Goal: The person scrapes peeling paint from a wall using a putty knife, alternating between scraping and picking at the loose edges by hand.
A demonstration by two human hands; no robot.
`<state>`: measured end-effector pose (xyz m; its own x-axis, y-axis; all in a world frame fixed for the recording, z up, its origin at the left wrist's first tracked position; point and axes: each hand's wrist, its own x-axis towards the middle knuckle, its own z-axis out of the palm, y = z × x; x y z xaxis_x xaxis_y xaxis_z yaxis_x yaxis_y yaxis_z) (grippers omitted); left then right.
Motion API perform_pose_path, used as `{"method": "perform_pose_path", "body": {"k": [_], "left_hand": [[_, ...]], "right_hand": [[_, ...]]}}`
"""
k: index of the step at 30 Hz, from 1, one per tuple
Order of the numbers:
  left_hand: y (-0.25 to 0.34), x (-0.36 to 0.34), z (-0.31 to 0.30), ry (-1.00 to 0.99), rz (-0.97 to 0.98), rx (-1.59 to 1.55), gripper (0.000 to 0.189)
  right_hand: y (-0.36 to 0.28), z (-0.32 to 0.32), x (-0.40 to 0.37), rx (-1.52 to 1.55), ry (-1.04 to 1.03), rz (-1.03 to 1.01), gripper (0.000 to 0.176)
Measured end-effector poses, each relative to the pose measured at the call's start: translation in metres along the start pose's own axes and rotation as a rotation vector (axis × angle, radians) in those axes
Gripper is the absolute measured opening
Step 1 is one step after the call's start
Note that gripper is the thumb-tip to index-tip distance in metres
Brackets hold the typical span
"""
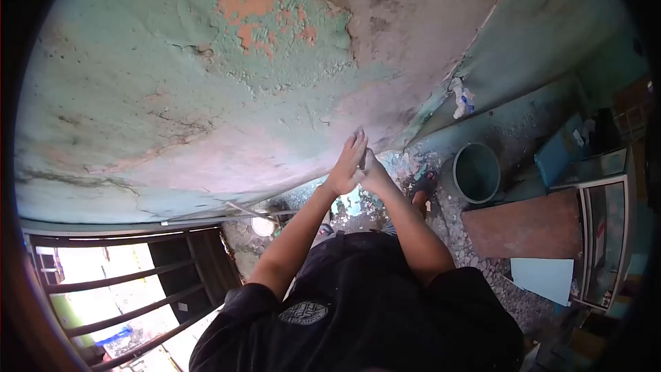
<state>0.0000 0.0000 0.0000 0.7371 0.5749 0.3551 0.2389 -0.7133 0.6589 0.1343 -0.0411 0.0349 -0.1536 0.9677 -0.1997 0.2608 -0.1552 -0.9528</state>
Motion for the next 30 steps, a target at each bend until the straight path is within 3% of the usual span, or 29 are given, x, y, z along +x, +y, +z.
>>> {"method": "perform_pose_path", "body": {"k": [2,8,9,11,13,14,15,17,18,20,21,23,24,26,28,30], "left_hand": [[-0.036,0.001,0.025,0.074,-0.458,-0.169,0.058],[-0.023,-0.016,0.021,0.329,-0.483,-0.113,0.057],[-0.016,-0.014,0.024,0.262,-0.262,-0.181,0.057],[-0.033,-0.026,0.045,0.119,-0.437,-0.171,0.058],[-0.097,-0.054,0.068,0.043,-0.980,-0.247,0.058],[-0.067,-0.050,0.036,0.117,-1.054,-0.221,0.059],[-0.063,-0.057,0.020,0.070,-0.944,-0.201,0.058],[-0.040,-0.063,-0.016,0.074,-0.825,-0.218,0.049],[-0.021,-0.061,-0.037,0.088,-0.790,-0.238,0.046],[0.009,-0.054,-0.073,0.280,-0.580,-0.162,0.034],[0.023,-0.048,-0.092,0.392,-0.499,-0.018,0.032],[0.047,-0.034,-0.126,0.580,-0.334,0.365,0.034],[0.054,-0.028,-0.137,0.689,-0.348,0.544,0.037],[0.059,-0.012,-0.161,0.819,-0.246,0.817,0.051],[0.071,0.016,-0.176,0.814,-0.296,0.883,0.057],[0.076,0.027,-0.173,0.791,-0.377,0.909,0.070]], "right_hand": [[-0.006,-0.003,-0.011,-0.261,0.229,0.413,0.067],[0.010,0.012,-0.028,-0.300,0.328,0.349,0.052],[0.013,0.016,-0.025,-0.297,0.306,0.319,0.053],[0.001,0.018,-0.023,-0.248,0.286,0.399,0.055],[0.001,0.014,-0.026,-0.190,0.307,0.429,0.055],[0.002,0.009,-0.025,-0.134,0.330,0.455,0.056],[0.005,0.002,-0.024,-0.130,0.341,0.454,0.056],[0.017,-0.003,-0.031,-0.058,0.598,0.324,0.055],[-0.014,-0.020,-0.041,0.004,0.528,0.267,0.058],[-0.012,-0.040,-0.044,-0.120,0.501,0.145,0.055],[-0.025,-0.053,-0.046,-0.098,0.451,0.133,0.056],[-0.036,-0.072,-0.039,-0.330,0.539,0.186,0.054],[-0.038,-0.083,-0.034,-0.382,0.628,0.042,0.053],[-0.089,-0.115,-0.032,-0.593,0.524,0.153,0.058],[-0.131,-0.142,-0.030,-0.794,0.504,0.171,0.054],[-0.152,-0.175,-0.026,-1.049,0.504,0.034,0.048]]}}
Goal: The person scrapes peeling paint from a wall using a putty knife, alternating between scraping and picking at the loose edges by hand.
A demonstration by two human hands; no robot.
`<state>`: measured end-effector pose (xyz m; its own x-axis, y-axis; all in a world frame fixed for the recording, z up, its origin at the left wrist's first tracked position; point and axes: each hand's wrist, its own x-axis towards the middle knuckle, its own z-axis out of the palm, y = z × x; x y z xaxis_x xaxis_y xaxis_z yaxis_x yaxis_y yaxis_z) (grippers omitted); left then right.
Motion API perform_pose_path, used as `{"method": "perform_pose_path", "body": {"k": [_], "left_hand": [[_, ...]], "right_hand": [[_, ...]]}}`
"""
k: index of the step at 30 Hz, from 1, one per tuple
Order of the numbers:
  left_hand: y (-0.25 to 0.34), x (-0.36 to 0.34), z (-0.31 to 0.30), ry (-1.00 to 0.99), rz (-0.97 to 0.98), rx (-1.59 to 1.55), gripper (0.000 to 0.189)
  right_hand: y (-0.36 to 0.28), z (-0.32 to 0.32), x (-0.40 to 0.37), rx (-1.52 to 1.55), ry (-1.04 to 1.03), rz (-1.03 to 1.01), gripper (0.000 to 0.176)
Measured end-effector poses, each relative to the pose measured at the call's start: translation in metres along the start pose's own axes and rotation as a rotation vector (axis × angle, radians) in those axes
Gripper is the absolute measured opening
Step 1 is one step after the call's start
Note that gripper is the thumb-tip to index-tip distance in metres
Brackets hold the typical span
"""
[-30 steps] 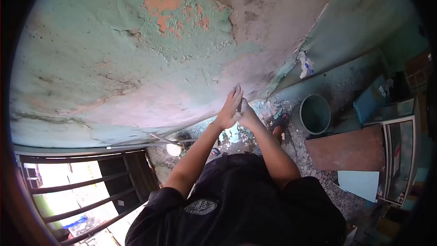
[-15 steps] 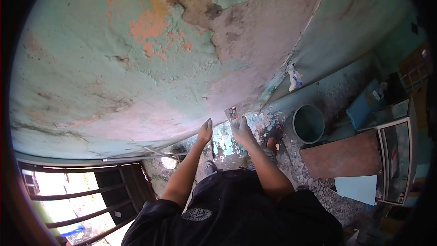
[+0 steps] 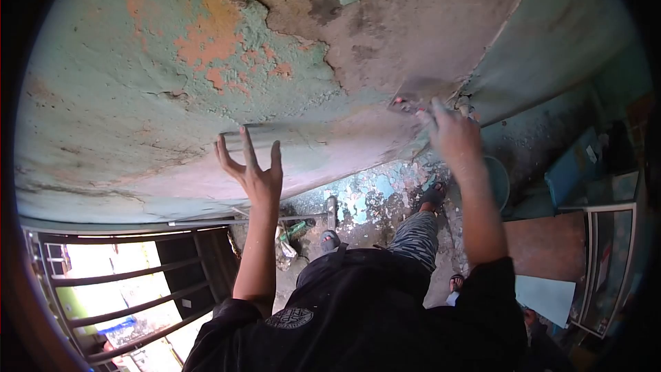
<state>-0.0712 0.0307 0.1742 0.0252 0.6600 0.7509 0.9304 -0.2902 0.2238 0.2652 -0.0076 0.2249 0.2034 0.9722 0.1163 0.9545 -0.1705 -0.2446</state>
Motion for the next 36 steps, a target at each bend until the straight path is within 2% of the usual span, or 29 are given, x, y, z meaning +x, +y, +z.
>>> {"method": "perform_pose_path", "body": {"k": [1,3,7,10,12,16,18,19,22,26,28,32,36], "left_hand": [[0.003,-0.002,0.004,-0.034,-0.043,-0.002,0.077],[0.003,-0.005,0.010,-0.043,-0.049,-0.016,0.078],[0.007,-0.006,0.011,-0.050,-0.089,0.013,0.083],[0.004,-0.005,0.010,-0.050,-0.056,0.011,0.083],[0.002,-0.005,0.009,-0.059,-0.075,0.015,0.083],[0.008,-0.003,0.010,-0.052,-0.085,-0.012,0.083],[0.007,-0.004,0.007,-0.060,-0.088,-0.025,0.082],[0.007,-0.004,0.005,-0.076,-0.091,-0.023,0.082],[0.004,-0.005,0.002,-0.128,-0.110,-0.050,0.081],[0.009,-0.004,0.003,-0.126,-0.144,-0.096,0.083],[0.011,-0.005,0.006,-0.123,-0.143,-0.103,0.083],[0.009,-0.002,0.000,-0.128,-0.126,-0.068,0.083],[0.009,-0.004,0.001,-0.142,-0.134,-0.090,0.083]], "right_hand": [[-0.005,-0.024,0.008,-0.140,-0.040,-0.008,0.045],[-0.011,-0.054,0.028,-0.271,-0.145,-0.079,0.039],[-0.005,-0.054,0.033,-0.318,-0.101,-0.162,0.036],[-0.013,-0.067,0.034,-0.350,-0.127,-0.216,0.032],[-0.020,-0.080,0.039,-0.318,-0.216,-0.270,0.028],[-0.034,-0.064,0.051,-0.357,-0.224,-0.350,0.026],[-0.033,-0.032,0.048,-0.360,-0.144,-0.449,0.026],[-0.037,-0.039,0.045,-0.353,-0.139,-0.471,0.026],[-0.041,-0.079,0.042,-0.374,-0.128,-0.365,0.026],[-0.038,-0.064,0.039,-0.353,-0.041,-0.400,0.026],[-0.036,-0.050,0.039,-0.381,-0.027,-0.488,0.023],[-0.034,-0.069,0.037,-0.327,-0.009,-0.467,0.024],[-0.031,-0.081,0.039,-0.314,0.020,-0.417,0.031]]}}
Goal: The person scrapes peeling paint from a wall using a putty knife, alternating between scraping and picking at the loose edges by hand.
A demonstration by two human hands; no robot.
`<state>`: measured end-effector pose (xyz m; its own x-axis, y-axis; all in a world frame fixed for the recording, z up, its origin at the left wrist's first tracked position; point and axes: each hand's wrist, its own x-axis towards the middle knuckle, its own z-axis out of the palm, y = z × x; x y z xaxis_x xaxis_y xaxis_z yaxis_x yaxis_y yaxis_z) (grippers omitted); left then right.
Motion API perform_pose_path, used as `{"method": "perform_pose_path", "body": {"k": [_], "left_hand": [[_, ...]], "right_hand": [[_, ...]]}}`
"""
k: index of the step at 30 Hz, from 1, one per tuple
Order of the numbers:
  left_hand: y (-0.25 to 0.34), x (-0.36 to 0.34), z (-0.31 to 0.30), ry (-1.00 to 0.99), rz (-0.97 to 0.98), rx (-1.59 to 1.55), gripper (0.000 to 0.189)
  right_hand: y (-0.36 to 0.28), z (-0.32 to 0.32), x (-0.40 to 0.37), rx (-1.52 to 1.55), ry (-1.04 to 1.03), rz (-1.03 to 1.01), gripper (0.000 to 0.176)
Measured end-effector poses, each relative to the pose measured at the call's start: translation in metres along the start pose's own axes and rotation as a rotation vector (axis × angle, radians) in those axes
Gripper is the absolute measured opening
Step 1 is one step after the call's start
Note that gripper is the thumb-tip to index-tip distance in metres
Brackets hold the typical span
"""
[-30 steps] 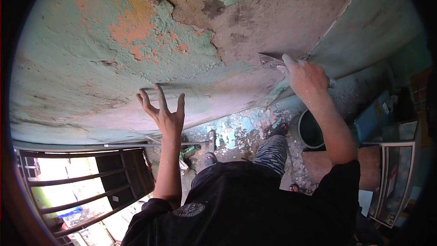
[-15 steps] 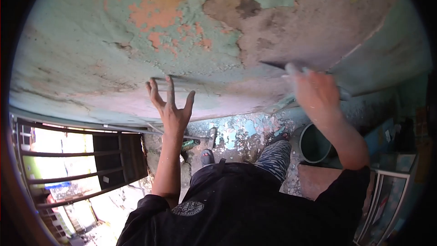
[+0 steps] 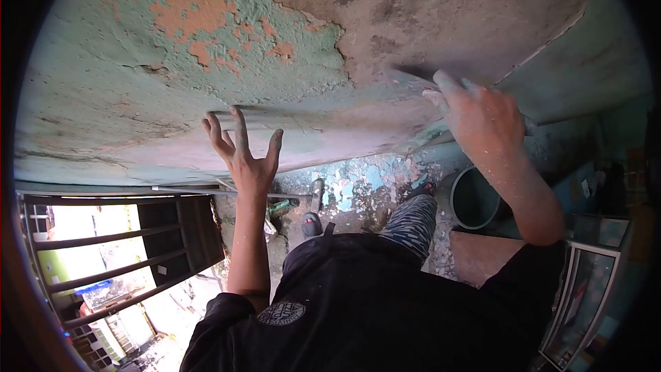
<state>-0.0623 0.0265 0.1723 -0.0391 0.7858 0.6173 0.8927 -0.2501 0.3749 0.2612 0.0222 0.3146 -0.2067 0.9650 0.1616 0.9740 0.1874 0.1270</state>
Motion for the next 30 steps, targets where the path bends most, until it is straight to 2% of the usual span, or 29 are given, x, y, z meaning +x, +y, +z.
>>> {"method": "perform_pose_path", "body": {"k": [2,5,8,16,20,22,25,26,30], "left_hand": [[0.003,0.003,-0.002,-0.016,-0.020,-0.022,0.084],[0.003,0.000,-0.006,-0.031,-0.022,-0.018,0.085],[0.003,0.001,-0.004,-0.033,-0.007,0.013,0.089],[0.004,0.001,-0.003,-0.041,-0.003,0.023,0.091],[0.004,0.002,-0.002,-0.028,0.007,0.014,0.092],[0.002,0.001,-0.003,-0.029,0.011,0.018,0.092],[0.004,0.002,-0.001,-0.022,0.006,-0.027,0.091],[0.003,0.001,0.000,-0.017,0.018,-0.033,0.091],[-0.002,0.001,-0.004,-0.044,0.002,-0.039,0.091]], "right_hand": [[0.001,0.001,0.001,0.012,-0.013,0.016,0.033],[0.006,0.007,0.002,0.009,0.099,-0.005,0.027],[0.006,0.009,0.001,0.044,0.079,0.070,0.029],[0.005,0.029,-0.007,0.143,0.228,0.126,0.040],[0.004,0.040,-0.011,0.215,0.224,0.140,0.043],[0.004,0.035,-0.011,0.181,0.197,0.232,0.043],[-0.008,0.050,-0.013,0.232,0.230,0.173,0.043],[-0.008,0.044,-0.013,0.262,0.133,0.226,0.045],[-0.004,0.050,-0.017,0.297,0.199,0.298,0.049]]}}
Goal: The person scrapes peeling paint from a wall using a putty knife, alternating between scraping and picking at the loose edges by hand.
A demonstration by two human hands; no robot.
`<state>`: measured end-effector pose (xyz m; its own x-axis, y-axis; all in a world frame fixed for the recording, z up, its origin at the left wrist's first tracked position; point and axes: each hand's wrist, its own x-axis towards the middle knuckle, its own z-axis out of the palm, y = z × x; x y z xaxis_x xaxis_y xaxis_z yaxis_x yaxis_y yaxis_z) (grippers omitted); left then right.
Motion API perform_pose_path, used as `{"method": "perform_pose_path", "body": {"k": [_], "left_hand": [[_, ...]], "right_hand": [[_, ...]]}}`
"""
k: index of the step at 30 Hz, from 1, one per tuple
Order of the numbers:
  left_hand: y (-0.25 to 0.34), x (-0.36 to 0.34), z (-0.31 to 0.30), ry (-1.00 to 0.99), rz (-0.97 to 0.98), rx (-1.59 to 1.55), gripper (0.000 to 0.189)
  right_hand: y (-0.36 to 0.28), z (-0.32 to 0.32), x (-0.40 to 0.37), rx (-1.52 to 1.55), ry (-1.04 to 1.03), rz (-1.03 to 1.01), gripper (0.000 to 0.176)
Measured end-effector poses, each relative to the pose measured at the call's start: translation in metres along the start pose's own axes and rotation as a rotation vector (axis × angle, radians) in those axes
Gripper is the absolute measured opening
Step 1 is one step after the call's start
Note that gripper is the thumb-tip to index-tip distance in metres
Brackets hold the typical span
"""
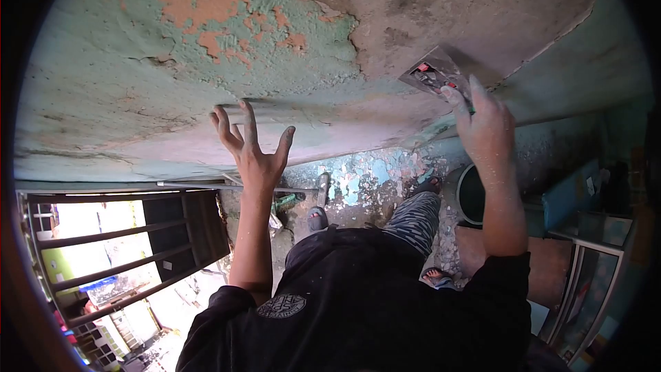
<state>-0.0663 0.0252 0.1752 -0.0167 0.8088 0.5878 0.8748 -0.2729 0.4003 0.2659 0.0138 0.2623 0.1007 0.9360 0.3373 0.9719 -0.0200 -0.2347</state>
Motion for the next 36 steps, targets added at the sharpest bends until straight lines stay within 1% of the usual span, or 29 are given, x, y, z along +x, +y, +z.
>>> {"method": "perform_pose_path", "body": {"k": [1,3,4,5,7,10,13,15,17,21,23,24,27,29,30,32,33,35,36], "left_hand": [[0.000,-0.001,0.001,-0.010,-0.004,-0.022,0.091],[0.002,-0.002,0.002,0.002,0.003,-0.013,0.091],[0.003,0.000,0.001,-0.002,0.015,0.022,0.091],[0.004,0.001,0.000,-0.007,0.026,0.059,0.091],[0.002,0.001,-0.001,-0.006,0.030,0.066,0.091],[0.002,-0.001,0.003,-0.004,0.013,0.034,0.091],[0.003,0.001,0.001,-0.002,0.017,0.010,0.091],[0.003,-0.002,-0.002,-0.007,0.023,0.029,0.091],[0.004,0.000,0.000,-0.001,0.033,0.053,0.092],[0.004,0.000,0.000,-0.008,0.025,0.036,0.093],[0.005,0.000,0.002,0.003,0.024,0.026,0.093],[0.005,0.001,0.003,0.008,0.026,0.023,0.093],[0.004,0.001,0.002,-0.001,0.013,0.011,0.093],[0.004,-0.001,0.004,-0.012,-0.013,0.006,0.094],[0.006,-0.001,0.003,-0.009,-0.008,0.000,0.094],[0.007,0.000,0.004,0.004,0.008,0.103,0.094],[0.005,0.000,0.003,0.009,0.007,0.097,0.094],[0.000,-0.002,0.000,-0.026,0.000,0.034,0.093],[0.000,-0.002,-0.001,-0.027,-0.003,0.008,0.092]], "right_hand": [[0.000,0.007,-0.003,-0.002,-0.003,-0.005,0.049],[-0.002,0.018,-0.008,0.000,-0.073,0.029,0.053],[-0.002,0.019,-0.008,0.059,-0.074,0.058,0.054],[-0.003,0.018,-0.009,0.063,-0.072,0.058,0.054],[-0.004,0.013,-0.008,0.022,-0.063,0.125,0.053],[-0.006,0.010,-0.012,0.039,-0.049,0.068,0.053],[0.004,0.001,-0.011,0.073,0.006,0.108,0.052],[-0.003,0.005,-0.012,0.034,0.002,0.100,0.051],[-0.003,0.008,-0.009,-0.005,-0.056,0.090,0.050],[0.003,0.007,-0.010,0.027,-0.013,0.099,0.051],[0.002,0.016,-0.011,0.052,-0.023,0.033,0.051],[0.003,0.014,-0.010,0.050,-0.017,0.031,0.051],[0.000,0.010,-0.010,0.088,0.008,0.086,0.050],[-0.007,0.015,-0.010,0.112,-0.089,0.127,0.050],[-0.005,0.022,-0.012,0.123,-0.101,0.116,0.050],[-0.001,0.025,-0.019,0.156,-0.073,0.141,0.050],[0.003,0.027,-0.024,0.191,-0.059,0.160,0.050],[0.014,0.045,-0.037,0.160,-0.022,0.157,0.051],[0.018,0.057,-0.047,0.209,-0.083,0.223,0.052]]}}
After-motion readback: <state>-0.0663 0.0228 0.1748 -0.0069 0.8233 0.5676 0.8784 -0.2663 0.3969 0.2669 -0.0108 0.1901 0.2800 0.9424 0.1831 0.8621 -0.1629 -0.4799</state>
